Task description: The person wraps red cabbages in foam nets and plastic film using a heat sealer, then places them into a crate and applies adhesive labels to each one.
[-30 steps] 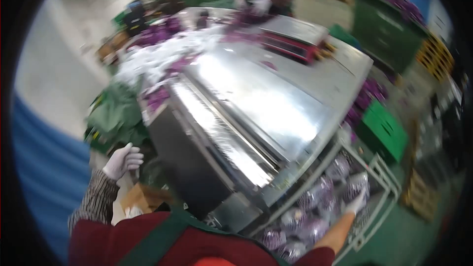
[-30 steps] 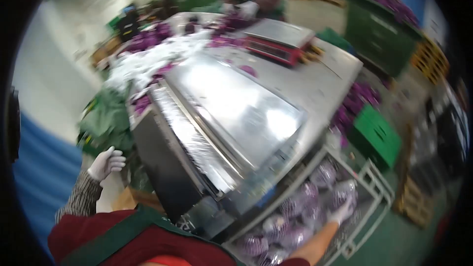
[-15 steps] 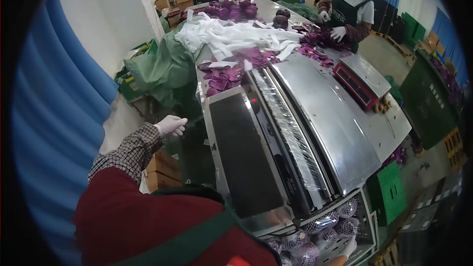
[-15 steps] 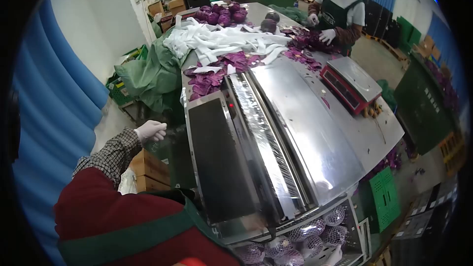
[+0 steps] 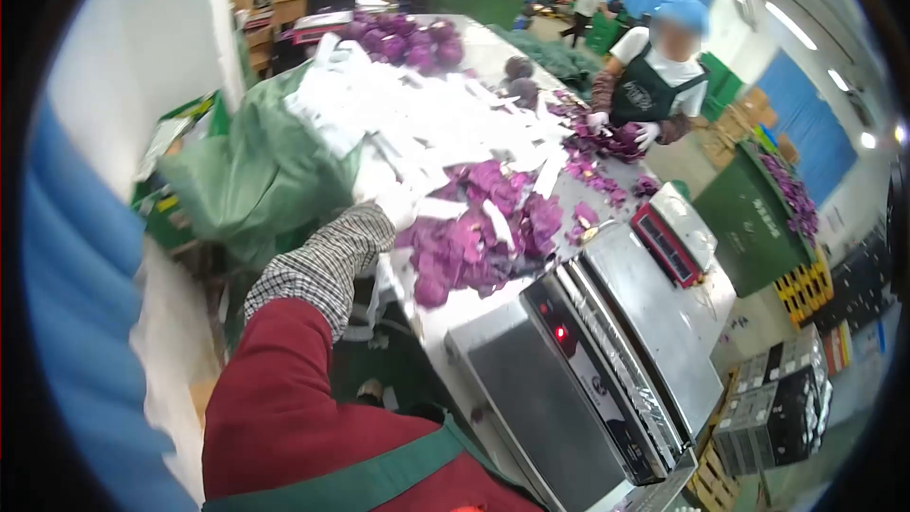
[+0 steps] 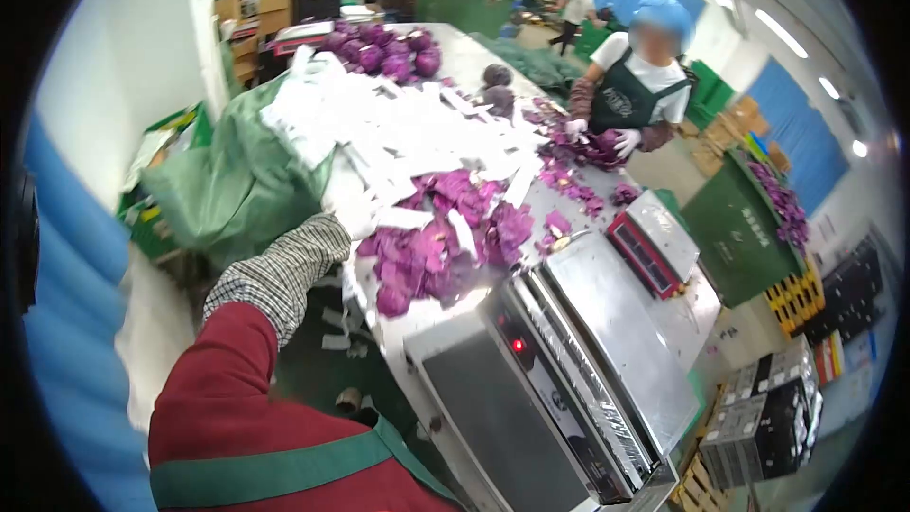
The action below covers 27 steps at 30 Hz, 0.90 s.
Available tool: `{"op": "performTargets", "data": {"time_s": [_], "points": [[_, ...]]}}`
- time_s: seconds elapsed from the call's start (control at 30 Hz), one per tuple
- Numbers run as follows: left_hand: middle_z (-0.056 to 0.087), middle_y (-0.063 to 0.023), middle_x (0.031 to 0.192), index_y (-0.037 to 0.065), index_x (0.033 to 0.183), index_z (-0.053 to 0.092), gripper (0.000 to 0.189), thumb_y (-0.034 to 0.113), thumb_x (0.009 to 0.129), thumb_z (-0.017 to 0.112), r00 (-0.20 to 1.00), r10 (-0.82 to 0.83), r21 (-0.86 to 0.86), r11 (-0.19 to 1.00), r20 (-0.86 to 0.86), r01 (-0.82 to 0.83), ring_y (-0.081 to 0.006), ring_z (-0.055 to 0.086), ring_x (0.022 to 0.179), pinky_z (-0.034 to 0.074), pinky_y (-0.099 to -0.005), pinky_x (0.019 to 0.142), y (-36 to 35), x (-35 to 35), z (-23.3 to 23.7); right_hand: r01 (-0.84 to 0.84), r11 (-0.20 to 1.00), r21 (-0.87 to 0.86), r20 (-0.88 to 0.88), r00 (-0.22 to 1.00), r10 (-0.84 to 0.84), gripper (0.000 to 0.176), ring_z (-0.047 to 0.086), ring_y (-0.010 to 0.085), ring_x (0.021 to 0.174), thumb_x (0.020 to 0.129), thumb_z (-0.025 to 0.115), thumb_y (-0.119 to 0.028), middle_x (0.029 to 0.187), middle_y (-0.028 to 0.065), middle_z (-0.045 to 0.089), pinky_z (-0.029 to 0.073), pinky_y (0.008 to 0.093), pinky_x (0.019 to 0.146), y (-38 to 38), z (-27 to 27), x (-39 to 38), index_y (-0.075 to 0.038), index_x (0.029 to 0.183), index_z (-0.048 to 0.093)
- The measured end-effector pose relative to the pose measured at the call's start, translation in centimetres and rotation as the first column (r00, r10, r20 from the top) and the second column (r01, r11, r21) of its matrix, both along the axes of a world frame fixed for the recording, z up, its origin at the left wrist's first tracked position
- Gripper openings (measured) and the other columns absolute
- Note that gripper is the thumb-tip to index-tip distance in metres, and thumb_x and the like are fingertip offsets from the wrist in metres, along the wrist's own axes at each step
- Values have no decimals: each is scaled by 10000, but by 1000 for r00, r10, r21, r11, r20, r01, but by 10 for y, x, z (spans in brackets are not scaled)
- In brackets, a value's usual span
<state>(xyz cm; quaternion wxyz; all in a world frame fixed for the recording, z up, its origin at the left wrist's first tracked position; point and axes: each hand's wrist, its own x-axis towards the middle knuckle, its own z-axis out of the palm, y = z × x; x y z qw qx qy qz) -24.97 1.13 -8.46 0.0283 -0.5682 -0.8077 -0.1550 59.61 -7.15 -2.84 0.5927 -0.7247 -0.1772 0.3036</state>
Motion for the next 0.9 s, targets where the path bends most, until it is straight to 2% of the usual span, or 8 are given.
{"op": "performTargets", "data": {"time_s": [0.2,0.27,0.4,0.6,0.67,0.7,0.87,0.9], "points": [[400,-160,1288,55,1108,569,361,214,788,514,930,-160,-326,944,-330,47,-321,331,1215,242,-464,1018,92,-71,-26,-143,988,53,96,986,138,411,511,293,1059,922,410,-318,1137,169,538,395,425,888,-38,112,-147,5,1166,485],[387,-153,1308,61,1182,507,430,218,781,511,977,-211,-324,927,-37,188,-332,318,1233,255,-484,1012,95,-82,-7,-217,974,60,203,958,200,396,550,295,995,917,418,-309,1079,168,569,423,402,859,-32,142,-198,15,1117,524],[561,-187,1106,48,1186,500,428,85,763,546,861,-490,627,715,136,308,-307,526,1044,419,-391,877,132,-91,41,-411,898,158,379,865,329,293,535,93,657,869,528,-284,808,30,583,406,200,575,19,175,-286,-2,921,591],[603,-38,826,7,952,578,127,-4,843,513,172,-785,800,600,595,-23,-77,557,766,456,-210,701,70,-40,155,-946,322,-36,847,143,512,322,537,155,948,818,455,16,1175,119,536,446,264,797,92,213,-519,30,1128,540],[597,-30,827,13,968,567,141,2,837,516,149,-728,726,683,669,82,-73,552,778,454,-213,724,41,-9,165,-990,104,-96,984,-79,160,428,561,181,921,776,523,20,1203,151,506,454,280,787,126,201,-571,3,1202,486],[593,-23,834,21,978,565,162,10,819,536,441,-774,774,588,454,236,-73,554,770,463,-221,715,28,1,165,-1000,10,2,964,5,266,481,569,190,843,765,559,23,1216,162,492,462,288,754,121,201,-607,-30,1234,465],[603,-39,851,13,1023,550,200,15,823,553,402,-761,710,636,510,303,-74,562,799,452,-223,763,-31,25,176,-976,-211,60,783,-85,616,163,530,112,693,798,549,29,869,32,555,438,224,648,166,162,-660,-11,954,565],[616,-62,894,5,1111,504,257,26,856,533,-100,-744,748,643,661,163,-83,574,801,455,-231,772,-36,22,180,-963,-235,135,670,-87,738,120,518,91,687,807,541,29,824,9,548,431,215,635,168,159,-664,-12,917,569]]}}
